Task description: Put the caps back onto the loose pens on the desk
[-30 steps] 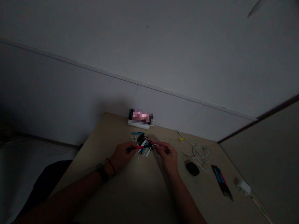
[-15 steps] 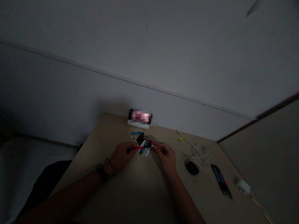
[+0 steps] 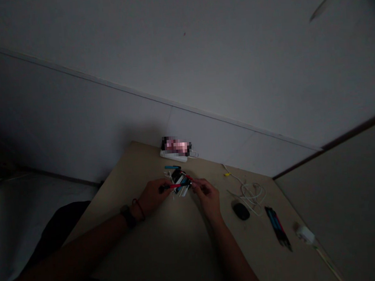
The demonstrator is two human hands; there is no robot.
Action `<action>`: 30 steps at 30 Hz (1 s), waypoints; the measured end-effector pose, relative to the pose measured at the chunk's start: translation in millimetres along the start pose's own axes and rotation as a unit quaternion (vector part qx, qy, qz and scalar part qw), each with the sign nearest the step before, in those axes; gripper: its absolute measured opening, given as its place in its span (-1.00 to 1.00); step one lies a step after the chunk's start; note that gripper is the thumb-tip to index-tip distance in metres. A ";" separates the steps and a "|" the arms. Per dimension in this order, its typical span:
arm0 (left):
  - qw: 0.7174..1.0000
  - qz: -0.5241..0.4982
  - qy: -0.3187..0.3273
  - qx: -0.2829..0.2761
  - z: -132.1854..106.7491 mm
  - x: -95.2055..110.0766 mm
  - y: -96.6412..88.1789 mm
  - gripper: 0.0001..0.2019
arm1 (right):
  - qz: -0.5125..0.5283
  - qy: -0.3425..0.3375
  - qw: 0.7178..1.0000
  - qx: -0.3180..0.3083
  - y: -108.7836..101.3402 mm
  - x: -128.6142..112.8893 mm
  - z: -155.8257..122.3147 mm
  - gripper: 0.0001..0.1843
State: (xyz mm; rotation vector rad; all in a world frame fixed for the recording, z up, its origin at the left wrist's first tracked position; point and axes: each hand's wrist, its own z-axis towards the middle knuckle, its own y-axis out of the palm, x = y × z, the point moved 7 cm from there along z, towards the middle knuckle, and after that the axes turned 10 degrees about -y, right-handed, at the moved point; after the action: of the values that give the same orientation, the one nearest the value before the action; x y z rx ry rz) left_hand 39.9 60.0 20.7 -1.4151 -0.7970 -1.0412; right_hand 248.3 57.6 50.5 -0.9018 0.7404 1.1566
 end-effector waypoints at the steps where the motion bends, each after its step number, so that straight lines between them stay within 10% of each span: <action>1: 1.000 0.001 0.000 0.000 -0.2 0.6 -0.3 -0.78 | 0.000 0.002 1.000 0.000 0.0 -0.1 -0.1 -0.76; 30: 1.000 -0.003 0.012 -0.019 -2.1 4.0 1.9 -0.77 | 0.018 0.050 0.999 0.001 3.8 18.1 -4.8 -0.60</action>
State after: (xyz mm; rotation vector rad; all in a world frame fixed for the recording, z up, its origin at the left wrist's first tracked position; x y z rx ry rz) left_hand 42.8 57.2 23.6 -1.4313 -0.7691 -1.0814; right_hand 249.0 61.8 31.9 -0.9534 0.8421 1.1496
